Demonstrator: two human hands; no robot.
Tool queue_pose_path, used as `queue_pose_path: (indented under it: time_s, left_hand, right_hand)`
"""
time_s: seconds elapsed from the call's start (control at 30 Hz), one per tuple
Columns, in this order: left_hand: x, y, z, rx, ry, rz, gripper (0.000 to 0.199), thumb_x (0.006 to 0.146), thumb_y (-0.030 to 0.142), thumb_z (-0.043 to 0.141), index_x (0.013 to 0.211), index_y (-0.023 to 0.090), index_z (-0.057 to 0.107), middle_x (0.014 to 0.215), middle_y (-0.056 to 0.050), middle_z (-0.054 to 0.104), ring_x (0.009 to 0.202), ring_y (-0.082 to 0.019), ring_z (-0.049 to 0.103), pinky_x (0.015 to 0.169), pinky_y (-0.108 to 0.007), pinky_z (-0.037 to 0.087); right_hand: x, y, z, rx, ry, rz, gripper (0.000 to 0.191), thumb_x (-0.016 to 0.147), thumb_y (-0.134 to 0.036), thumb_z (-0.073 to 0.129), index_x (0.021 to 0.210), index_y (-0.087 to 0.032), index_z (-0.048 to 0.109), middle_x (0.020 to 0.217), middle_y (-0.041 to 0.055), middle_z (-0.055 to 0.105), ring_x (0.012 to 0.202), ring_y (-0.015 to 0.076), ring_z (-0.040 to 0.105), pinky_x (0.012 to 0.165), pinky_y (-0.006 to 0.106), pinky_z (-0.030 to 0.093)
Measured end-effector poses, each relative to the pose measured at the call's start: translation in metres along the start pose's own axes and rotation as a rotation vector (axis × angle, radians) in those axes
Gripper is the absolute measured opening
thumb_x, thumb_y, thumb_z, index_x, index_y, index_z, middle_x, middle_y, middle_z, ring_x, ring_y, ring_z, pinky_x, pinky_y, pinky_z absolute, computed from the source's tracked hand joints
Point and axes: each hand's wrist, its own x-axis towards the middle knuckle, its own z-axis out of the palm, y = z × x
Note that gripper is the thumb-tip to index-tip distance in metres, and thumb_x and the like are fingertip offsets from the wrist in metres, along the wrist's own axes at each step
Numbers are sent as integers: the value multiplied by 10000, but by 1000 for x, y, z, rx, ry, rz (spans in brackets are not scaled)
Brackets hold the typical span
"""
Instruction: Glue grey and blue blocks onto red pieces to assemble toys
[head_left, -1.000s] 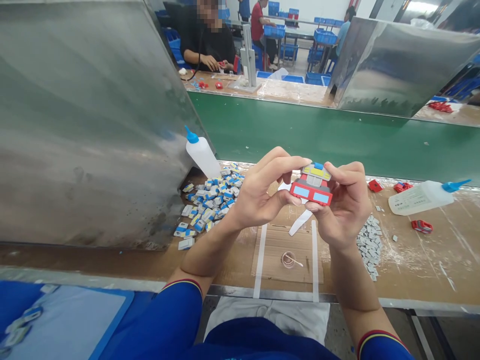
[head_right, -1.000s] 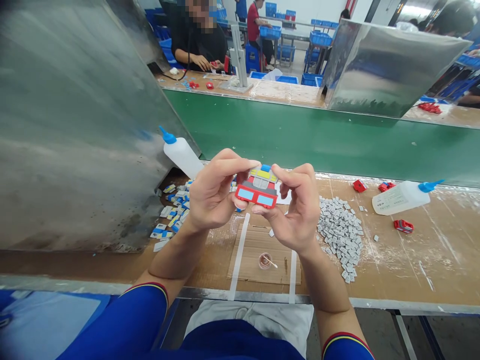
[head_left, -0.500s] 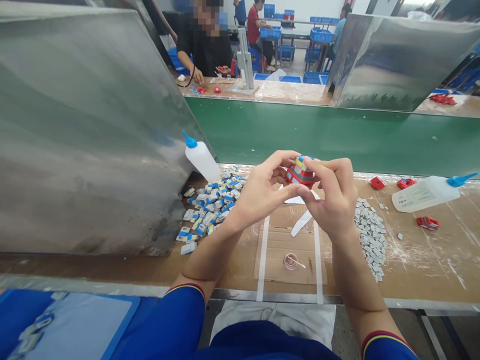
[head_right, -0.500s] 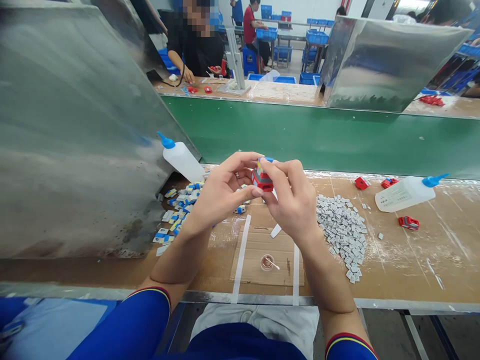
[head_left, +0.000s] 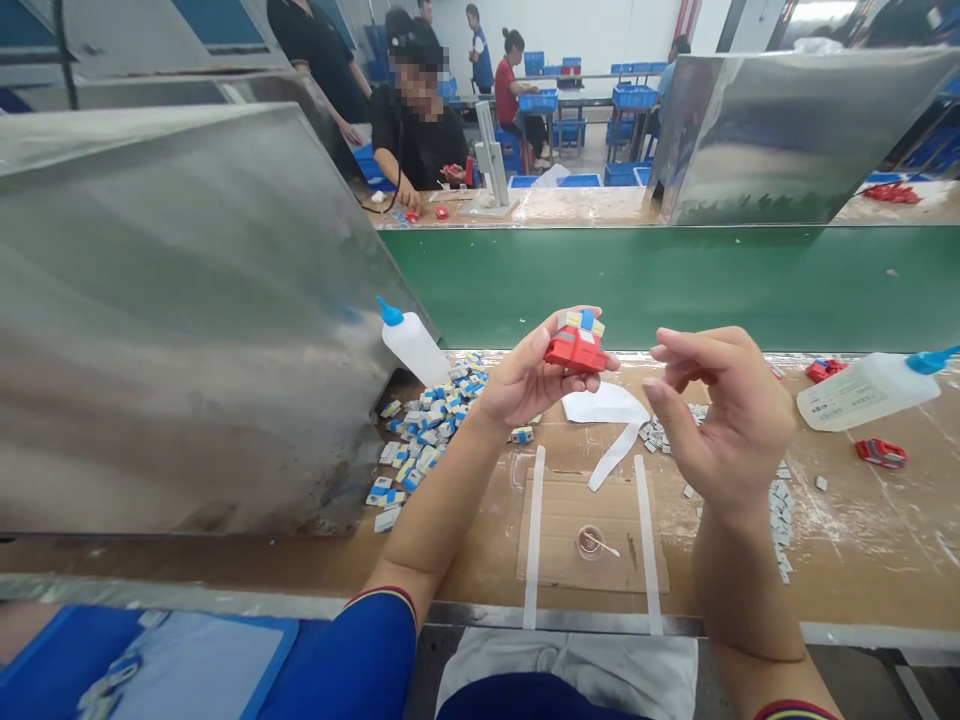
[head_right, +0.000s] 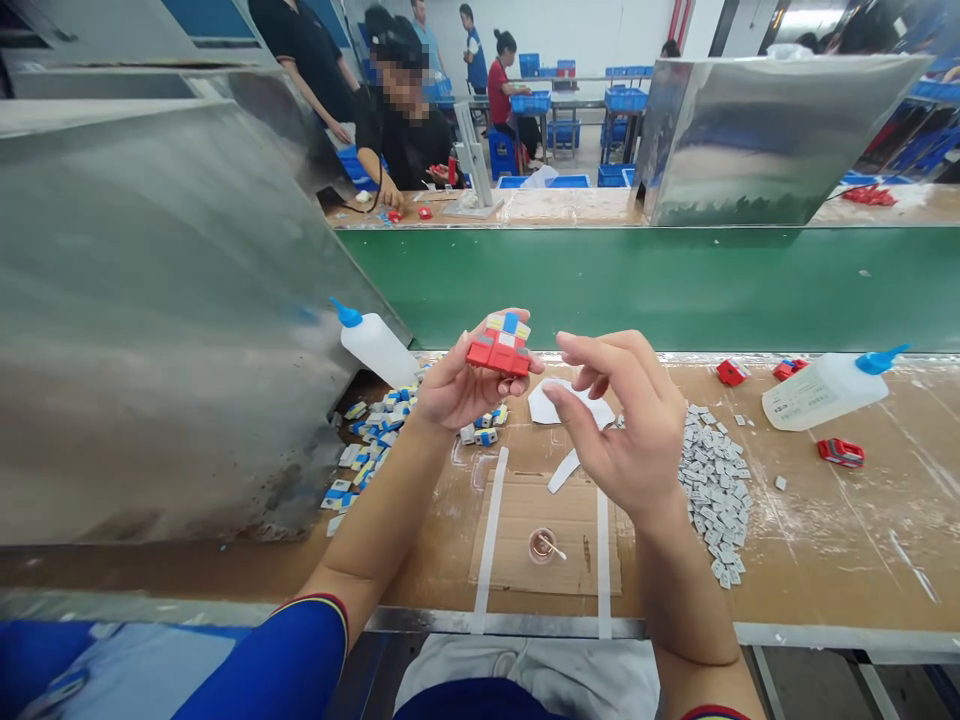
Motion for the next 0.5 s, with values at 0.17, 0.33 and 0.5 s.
queue_pose_path:
  time_s: [0.17, 0.33, 0.5]
  left_hand:
    - [-6, -4, -8, 15, -119, 19, 745, 942, 764, 689, 1472, 261, 540, 1039, -114, 823, 806, -216, 806, 697, -312, 620]
    - [36, -16, -26, 597, -73, -115, 632, 1002, 604, 702, 1492, 223, 581, 1209, -118, 803, 1068, -225, 799, 961, -351, 639]
    - [150, -47, -58, 1435, 125, -492, 389, 1083, 335, 602, 1437, 178, 629, 1161, -117, 818, 1126, -237, 773, 1045, -375, 599]
  right_hand:
    - [2, 4, -16, -4, 203, 15, 286, 977, -152, 746, 1205, -312, 812, 865, -8, 764, 739, 154, 671, 592, 319, 528]
    - [5, 9, -32, 43, 198, 169, 246, 1011, -181, 728, 1187, -327, 818, 834, -28, 747, 741, 143, 671, 621, 316, 526]
    - [4, 19, -42, 98, 200, 282, 267, 1019, -164, 728, 1206, -330, 819, 853, -43, 748, 778, 125, 690, 657, 287, 550]
